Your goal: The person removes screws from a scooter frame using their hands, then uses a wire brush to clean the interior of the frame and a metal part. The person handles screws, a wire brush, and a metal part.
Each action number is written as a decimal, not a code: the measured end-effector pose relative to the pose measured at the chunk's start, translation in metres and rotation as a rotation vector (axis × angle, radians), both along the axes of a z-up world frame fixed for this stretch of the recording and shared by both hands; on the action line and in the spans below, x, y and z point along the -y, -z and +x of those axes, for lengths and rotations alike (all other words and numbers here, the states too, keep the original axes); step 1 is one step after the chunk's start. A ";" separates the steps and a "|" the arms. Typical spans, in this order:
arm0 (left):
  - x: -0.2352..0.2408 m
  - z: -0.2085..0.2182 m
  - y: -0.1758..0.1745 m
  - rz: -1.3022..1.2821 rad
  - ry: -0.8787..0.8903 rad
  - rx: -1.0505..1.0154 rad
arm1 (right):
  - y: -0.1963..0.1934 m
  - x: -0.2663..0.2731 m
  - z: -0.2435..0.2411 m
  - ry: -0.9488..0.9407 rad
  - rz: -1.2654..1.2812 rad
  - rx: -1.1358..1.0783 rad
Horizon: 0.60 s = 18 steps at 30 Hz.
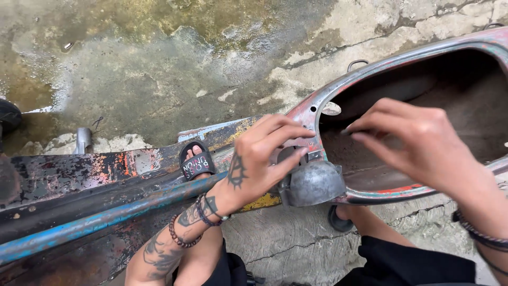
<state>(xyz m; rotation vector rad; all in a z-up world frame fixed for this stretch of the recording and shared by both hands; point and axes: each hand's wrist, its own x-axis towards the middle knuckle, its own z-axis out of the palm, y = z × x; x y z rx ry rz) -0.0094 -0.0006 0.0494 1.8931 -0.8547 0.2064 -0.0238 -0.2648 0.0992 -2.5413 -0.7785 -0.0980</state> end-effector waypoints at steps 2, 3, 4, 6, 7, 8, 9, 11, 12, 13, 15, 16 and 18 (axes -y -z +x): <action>0.002 0.002 -0.001 0.046 0.037 -0.019 | -0.001 -0.014 -0.009 -0.020 0.045 0.024; 0.004 0.005 -0.002 0.088 0.076 -0.040 | -0.002 -0.021 -0.013 -0.038 0.087 0.046; 0.004 0.005 -0.003 0.094 0.080 -0.037 | 0.000 -0.023 -0.012 -0.033 0.093 0.049; 0.005 0.007 -0.004 0.146 0.087 -0.047 | 0.004 -0.027 -0.009 -0.084 0.225 0.041; 0.005 0.007 -0.003 0.150 0.086 -0.047 | 0.008 -0.028 -0.005 -0.084 0.230 0.041; 0.006 0.007 -0.001 0.159 0.074 -0.040 | 0.013 -0.028 -0.002 -0.116 0.234 0.035; 0.006 0.007 0.001 0.168 0.062 -0.033 | 0.018 -0.029 0.001 -0.149 0.239 0.028; 0.006 0.012 0.010 0.137 0.088 -0.037 | 0.022 -0.032 0.008 -0.171 0.247 0.033; 0.006 0.014 0.015 0.107 0.111 -0.034 | 0.024 -0.034 0.012 -0.196 0.255 0.044; 0.005 0.015 0.014 0.108 0.112 -0.042 | 0.028 -0.035 0.014 -0.194 0.258 0.036; 0.003 0.019 0.013 0.087 0.126 -0.081 | 0.034 -0.038 0.020 -0.229 0.265 0.045; 0.002 0.019 0.014 0.091 0.124 -0.086 | 0.032 -0.038 0.021 -0.230 0.270 0.041; -0.002 0.018 0.017 0.060 0.092 -0.059 | 0.027 -0.038 0.023 -0.248 0.307 0.008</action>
